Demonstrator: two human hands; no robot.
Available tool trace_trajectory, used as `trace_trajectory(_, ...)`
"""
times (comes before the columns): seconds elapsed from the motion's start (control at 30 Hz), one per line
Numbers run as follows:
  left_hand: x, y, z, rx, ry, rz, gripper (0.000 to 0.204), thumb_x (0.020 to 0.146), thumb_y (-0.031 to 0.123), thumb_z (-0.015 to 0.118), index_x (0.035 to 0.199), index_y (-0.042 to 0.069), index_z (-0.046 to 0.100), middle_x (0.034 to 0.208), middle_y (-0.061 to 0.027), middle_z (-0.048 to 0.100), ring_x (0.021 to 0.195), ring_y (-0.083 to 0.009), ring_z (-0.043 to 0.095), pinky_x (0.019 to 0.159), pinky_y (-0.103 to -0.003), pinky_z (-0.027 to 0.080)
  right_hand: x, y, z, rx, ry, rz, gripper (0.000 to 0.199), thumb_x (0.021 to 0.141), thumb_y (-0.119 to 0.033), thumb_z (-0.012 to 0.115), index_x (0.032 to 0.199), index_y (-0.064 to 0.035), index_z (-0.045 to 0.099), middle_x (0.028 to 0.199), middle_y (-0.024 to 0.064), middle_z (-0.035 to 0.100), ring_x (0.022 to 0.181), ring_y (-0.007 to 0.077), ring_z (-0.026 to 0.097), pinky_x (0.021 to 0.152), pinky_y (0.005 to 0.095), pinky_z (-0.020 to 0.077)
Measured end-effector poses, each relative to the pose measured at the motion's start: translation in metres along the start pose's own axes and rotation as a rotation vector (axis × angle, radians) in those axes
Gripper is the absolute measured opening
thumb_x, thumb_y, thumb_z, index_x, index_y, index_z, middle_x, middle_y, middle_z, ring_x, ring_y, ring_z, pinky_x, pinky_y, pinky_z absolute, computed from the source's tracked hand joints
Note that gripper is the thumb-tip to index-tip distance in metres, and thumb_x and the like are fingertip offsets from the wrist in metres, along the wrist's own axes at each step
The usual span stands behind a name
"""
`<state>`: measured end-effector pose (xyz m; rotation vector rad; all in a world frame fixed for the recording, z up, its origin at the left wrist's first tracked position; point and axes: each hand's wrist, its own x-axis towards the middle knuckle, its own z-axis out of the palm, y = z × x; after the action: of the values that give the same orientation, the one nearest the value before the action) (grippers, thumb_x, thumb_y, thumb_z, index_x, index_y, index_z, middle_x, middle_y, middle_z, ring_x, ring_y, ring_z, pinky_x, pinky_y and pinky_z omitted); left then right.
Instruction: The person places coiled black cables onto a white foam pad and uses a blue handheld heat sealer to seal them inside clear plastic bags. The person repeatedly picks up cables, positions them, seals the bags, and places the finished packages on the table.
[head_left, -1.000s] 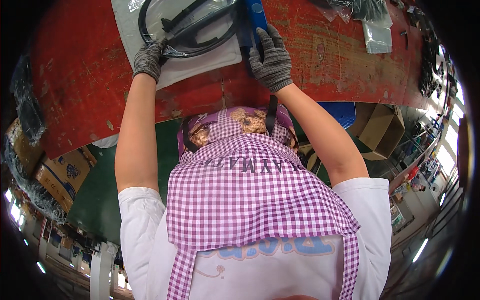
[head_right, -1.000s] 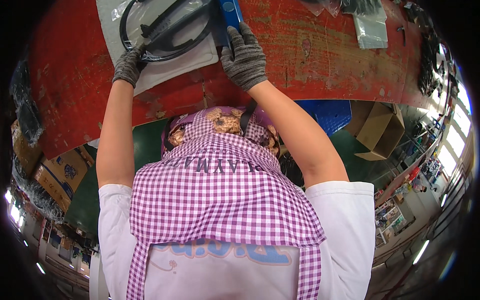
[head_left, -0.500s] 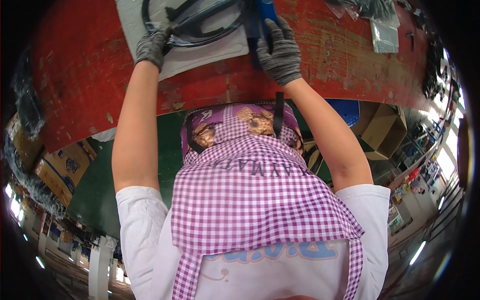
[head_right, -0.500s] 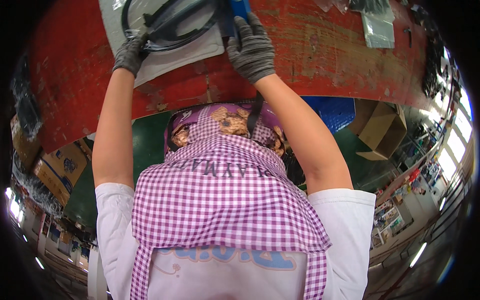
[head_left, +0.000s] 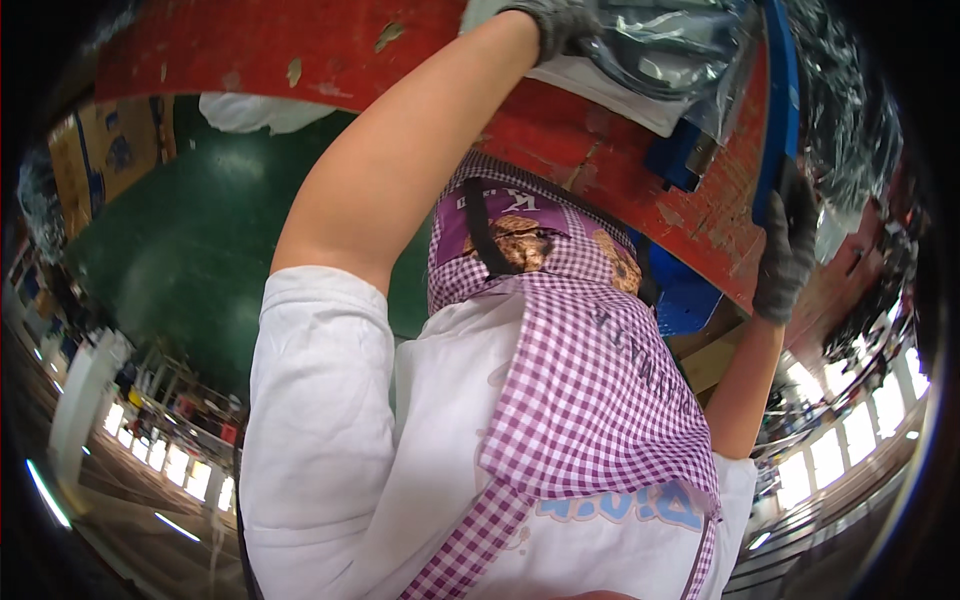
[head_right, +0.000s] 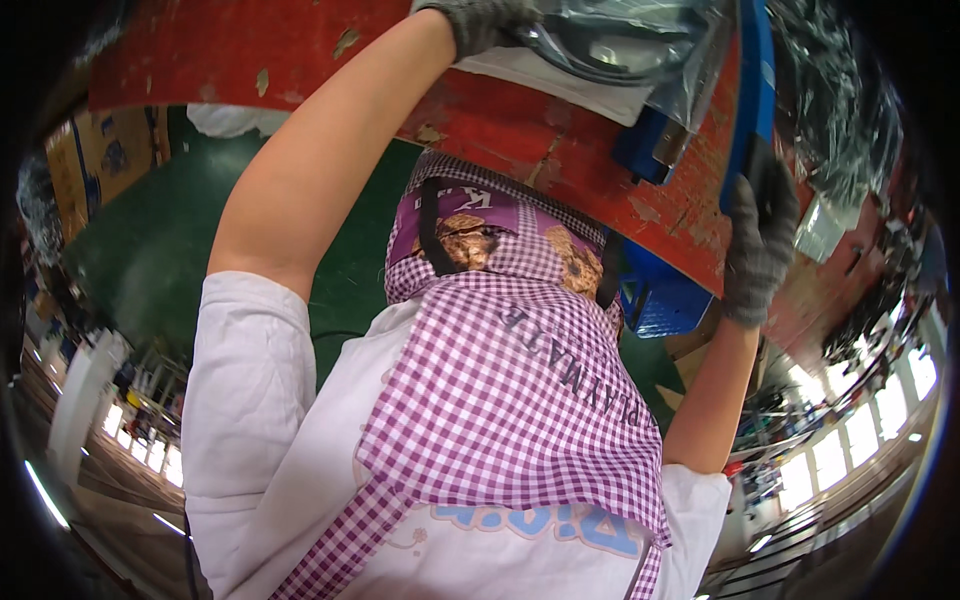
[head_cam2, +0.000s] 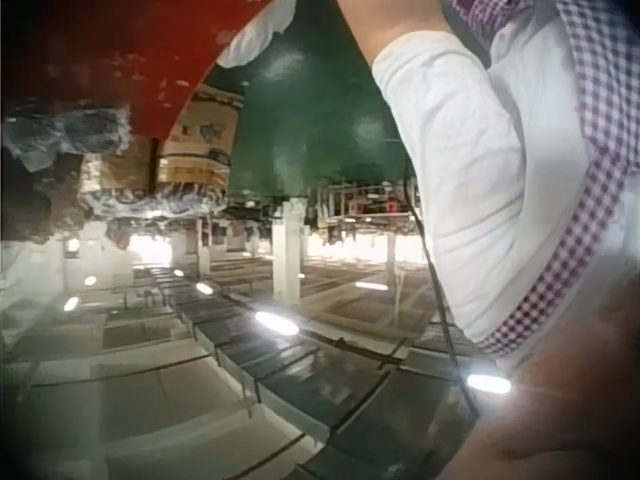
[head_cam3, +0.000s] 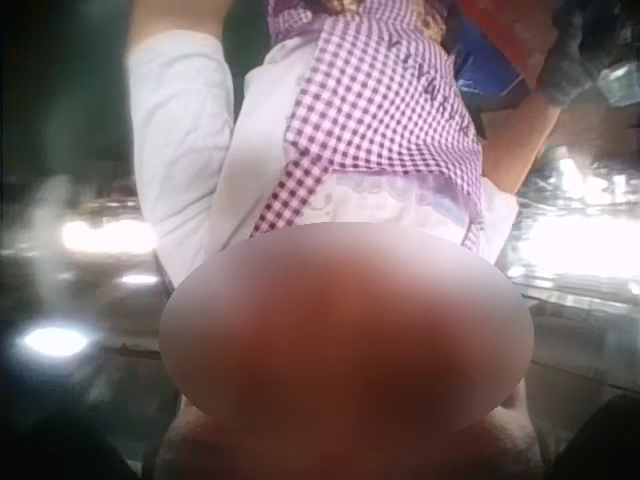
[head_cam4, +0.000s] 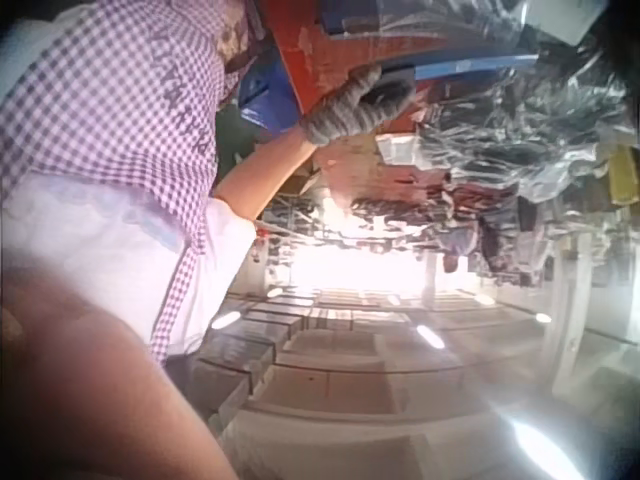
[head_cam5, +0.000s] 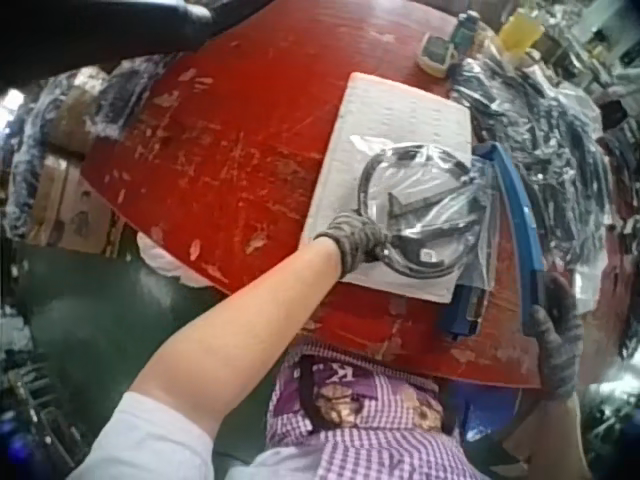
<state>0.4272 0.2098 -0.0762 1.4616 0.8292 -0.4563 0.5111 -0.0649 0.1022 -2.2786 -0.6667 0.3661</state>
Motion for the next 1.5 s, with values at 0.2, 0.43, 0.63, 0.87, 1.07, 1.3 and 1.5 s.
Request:
trace_trajectory(0.2,-0.044,-0.027,-0.004,-0.732,0.014,0.162,0.005,0.069,0.005,0.060,0.070,0.001,0.057,0.060,-0.0092,0.056,0.053,-0.0177,0.055,0.044,-0.027,0.043,-0.030,-0.087,0.006,-0.303,-0.090,-0.517,0.034,0.079,-0.012,0.054,0.110,-0.0022,0.047,0.114,0.0125,0.048,0.104,0.0218,0.046,0.088,0.0355,0.0361)
trace_trajectory(0.43,-0.113,-0.101,-0.082,-0.968,-0.069,0.243,0.021,0.075,0.011,0.058,0.093,0.000,0.058,0.091,-0.0087,0.058,0.085,-0.0171,0.056,0.077,-0.031,0.047,-0.096,-0.093,0.079,0.419,-1.486,-0.340,0.037,0.087,-0.021,0.041,0.117,0.0012,0.042,0.117,0.0177,0.045,0.111,0.0241,0.043,0.093,0.0325,0.0347)
trace_trajectory(0.63,-0.163,-0.150,-0.137,-1.178,0.413,0.137,0.015,0.071,-0.002,0.059,0.085,-0.006,0.056,0.087,-0.0140,0.057,0.083,-0.0223,0.057,0.078,-0.032,0.050,-0.106,-0.076,0.077,0.532,-1.559,-0.371,0.037,0.087,-0.019,0.040,0.117,0.0011,0.042,0.118,0.0174,0.044,0.112,0.0240,0.042,0.094,0.0320,0.0340)
trace_trajectory(0.87,-0.151,-0.204,-0.153,-1.379,0.636,0.089,0.020,0.072,-0.010,0.053,0.092,-0.009,0.052,0.095,-0.0174,0.053,0.087,-0.0262,0.054,0.081,-0.035,0.048,-0.111,-0.078,0.078,0.549,-1.575,-0.387,0.036,0.087,-0.018,0.037,0.117,0.0009,0.042,0.120,0.0171,0.043,0.112,0.0238,0.042,0.094,0.0315,0.0331)
trace_trajectory(1.07,-0.122,-0.216,-0.142,-1.504,0.848,-0.116,0.019,0.071,-0.009,0.054,0.090,-0.006,0.053,0.089,-0.0141,0.056,0.084,-0.0246,0.054,0.078,-0.033,0.049,-0.116,-0.079,0.081,0.552,-1.561,-0.399,0.036,0.087,-0.017,0.035,0.117,0.0008,0.042,0.121,0.0168,0.042,0.112,0.0236,0.042,0.095,0.0310,0.0323)
trace_trajectory(1.3,-0.109,-0.245,-0.152,-1.659,0.955,-0.069,0.021,0.070,-0.010,0.055,0.089,-0.003,0.055,0.090,-0.0120,0.057,0.086,-0.0220,0.054,0.080,-0.032,0.048,-0.113,-0.073,0.077,0.568,-1.555,-0.401,0.036,0.087,-0.015,0.033,0.118,0.0006,0.042,0.122,0.0165,0.041,0.112,0.0235,0.041,0.095,0.0305,0.0314)
trace_trajectory(1.5,-0.097,-0.250,-0.142,-1.716,0.930,0.126,0.027,0.070,-0.008,0.058,0.095,0.000,0.055,0.090,-0.0116,0.058,0.082,-0.0211,0.056,0.077,-0.031,0.049,-0.125,-0.077,0.078,0.570,-1.526,-0.395,0.036,0.087,-0.014,0.031,0.118,0.0005,0.042,0.123,0.0162,0.040,0.113,0.0233,0.041,0.096,0.0301,0.0306)
